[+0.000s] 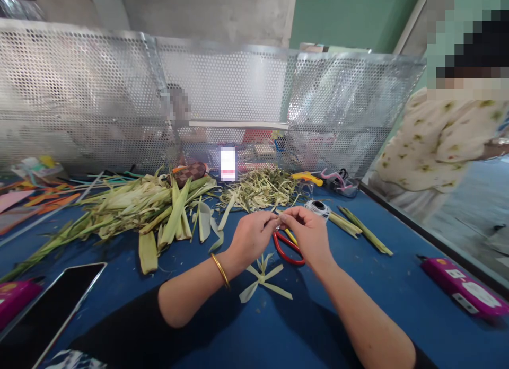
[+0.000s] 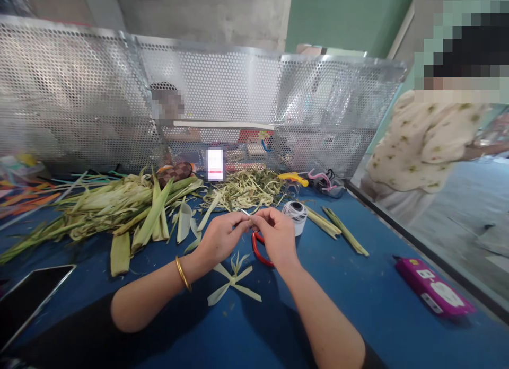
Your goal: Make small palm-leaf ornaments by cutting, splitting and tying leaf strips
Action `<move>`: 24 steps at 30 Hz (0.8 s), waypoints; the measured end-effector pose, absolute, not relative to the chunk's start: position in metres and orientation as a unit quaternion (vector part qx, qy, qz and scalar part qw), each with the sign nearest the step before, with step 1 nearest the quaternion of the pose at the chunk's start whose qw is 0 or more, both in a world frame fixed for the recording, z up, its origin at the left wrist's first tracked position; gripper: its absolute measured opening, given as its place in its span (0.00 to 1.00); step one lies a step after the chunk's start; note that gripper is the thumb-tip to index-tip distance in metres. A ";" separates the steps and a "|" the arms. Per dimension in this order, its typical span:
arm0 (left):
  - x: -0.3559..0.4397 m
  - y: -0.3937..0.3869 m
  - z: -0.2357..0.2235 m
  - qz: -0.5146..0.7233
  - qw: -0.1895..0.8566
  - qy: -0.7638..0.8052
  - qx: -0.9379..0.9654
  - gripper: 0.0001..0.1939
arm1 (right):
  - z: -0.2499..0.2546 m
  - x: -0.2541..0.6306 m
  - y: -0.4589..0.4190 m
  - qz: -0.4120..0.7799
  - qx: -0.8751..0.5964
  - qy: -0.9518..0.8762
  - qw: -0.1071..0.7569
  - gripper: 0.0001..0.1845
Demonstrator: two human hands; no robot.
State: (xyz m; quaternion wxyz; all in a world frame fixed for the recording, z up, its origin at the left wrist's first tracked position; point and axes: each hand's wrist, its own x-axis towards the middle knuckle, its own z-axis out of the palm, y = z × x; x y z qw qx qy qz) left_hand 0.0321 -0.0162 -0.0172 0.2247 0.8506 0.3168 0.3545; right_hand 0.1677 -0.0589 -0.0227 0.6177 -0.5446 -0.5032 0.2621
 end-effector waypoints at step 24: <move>0.025 -0.014 0.001 0.334 0.219 0.281 0.873 0.11 | -0.022 0.172 -0.063 0.179 -0.545 -0.550 0.606 0.07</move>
